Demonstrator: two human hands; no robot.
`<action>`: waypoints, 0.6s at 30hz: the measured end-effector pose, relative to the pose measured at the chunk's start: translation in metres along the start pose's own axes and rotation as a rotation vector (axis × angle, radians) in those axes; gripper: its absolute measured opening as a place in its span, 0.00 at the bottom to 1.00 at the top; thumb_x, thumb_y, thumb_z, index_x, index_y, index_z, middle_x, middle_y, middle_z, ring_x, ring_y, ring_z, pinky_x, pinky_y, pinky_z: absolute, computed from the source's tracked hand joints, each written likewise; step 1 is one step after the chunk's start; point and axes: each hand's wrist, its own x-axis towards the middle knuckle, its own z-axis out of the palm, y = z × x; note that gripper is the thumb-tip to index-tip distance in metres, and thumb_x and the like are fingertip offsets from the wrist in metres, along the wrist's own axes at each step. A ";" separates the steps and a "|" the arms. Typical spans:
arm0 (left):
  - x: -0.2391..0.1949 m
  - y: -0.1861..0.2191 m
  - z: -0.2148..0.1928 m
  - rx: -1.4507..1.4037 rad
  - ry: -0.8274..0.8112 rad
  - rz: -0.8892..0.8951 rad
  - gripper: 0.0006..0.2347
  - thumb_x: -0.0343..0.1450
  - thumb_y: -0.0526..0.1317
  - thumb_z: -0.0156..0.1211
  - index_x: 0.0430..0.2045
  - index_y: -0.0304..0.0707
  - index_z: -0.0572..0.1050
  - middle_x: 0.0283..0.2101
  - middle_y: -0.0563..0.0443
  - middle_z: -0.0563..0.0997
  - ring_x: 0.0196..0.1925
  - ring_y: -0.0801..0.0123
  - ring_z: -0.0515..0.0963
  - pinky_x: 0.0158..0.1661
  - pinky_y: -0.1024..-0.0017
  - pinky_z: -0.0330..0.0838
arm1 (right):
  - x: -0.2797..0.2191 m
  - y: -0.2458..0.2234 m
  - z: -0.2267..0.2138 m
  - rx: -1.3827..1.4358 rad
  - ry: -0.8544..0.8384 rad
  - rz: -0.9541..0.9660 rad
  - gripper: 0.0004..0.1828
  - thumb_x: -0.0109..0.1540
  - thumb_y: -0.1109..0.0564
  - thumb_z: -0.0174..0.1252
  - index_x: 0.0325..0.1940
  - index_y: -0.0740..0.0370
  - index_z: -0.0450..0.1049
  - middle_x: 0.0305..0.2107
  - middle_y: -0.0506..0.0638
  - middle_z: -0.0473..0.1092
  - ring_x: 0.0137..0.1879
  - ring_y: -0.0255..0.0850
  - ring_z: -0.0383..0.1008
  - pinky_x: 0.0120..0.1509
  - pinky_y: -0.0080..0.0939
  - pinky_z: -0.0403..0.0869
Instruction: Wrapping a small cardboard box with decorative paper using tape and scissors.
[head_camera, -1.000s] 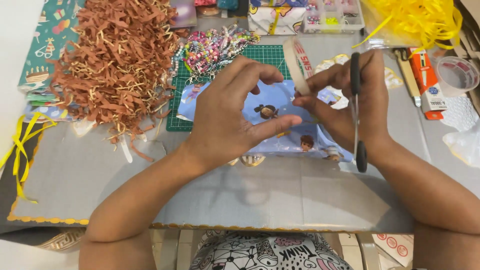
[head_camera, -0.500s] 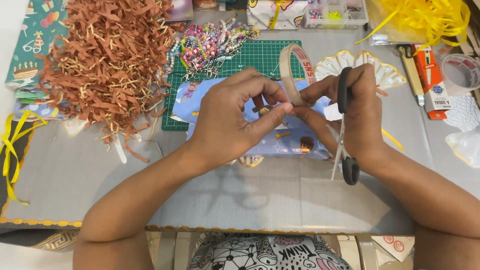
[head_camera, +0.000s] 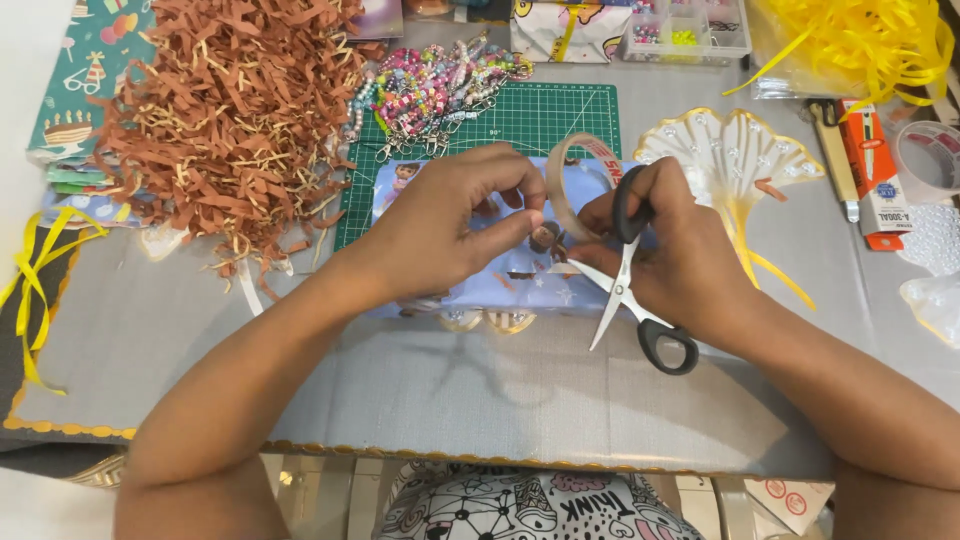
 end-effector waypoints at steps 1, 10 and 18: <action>-0.003 -0.004 0.000 -0.055 -0.027 -0.008 0.03 0.84 0.37 0.62 0.41 0.43 0.78 0.44 0.53 0.81 0.44 0.66 0.81 0.50 0.67 0.76 | -0.001 0.004 0.002 -0.076 -0.064 0.059 0.37 0.64 0.49 0.82 0.51 0.54 0.55 0.49 0.44 0.81 0.53 0.45 0.90 0.48 0.52 0.77; -0.033 -0.015 0.023 -0.164 0.160 0.080 0.03 0.85 0.35 0.60 0.45 0.33 0.77 0.48 0.46 0.81 0.54 0.58 0.81 0.59 0.64 0.75 | 0.001 -0.016 -0.008 -0.141 -0.239 -0.303 0.22 0.68 0.55 0.72 0.54 0.60 0.64 0.66 0.63 0.73 0.72 0.60 0.73 0.71 0.58 0.70; -0.047 -0.029 0.032 -0.087 0.204 0.060 0.02 0.83 0.32 0.64 0.46 0.32 0.80 0.55 0.42 0.84 0.63 0.54 0.84 0.69 0.58 0.76 | -0.002 -0.026 -0.029 -0.400 -0.264 -0.429 0.19 0.67 0.46 0.70 0.59 0.50 0.75 0.75 0.57 0.68 0.81 0.62 0.67 0.77 0.65 0.62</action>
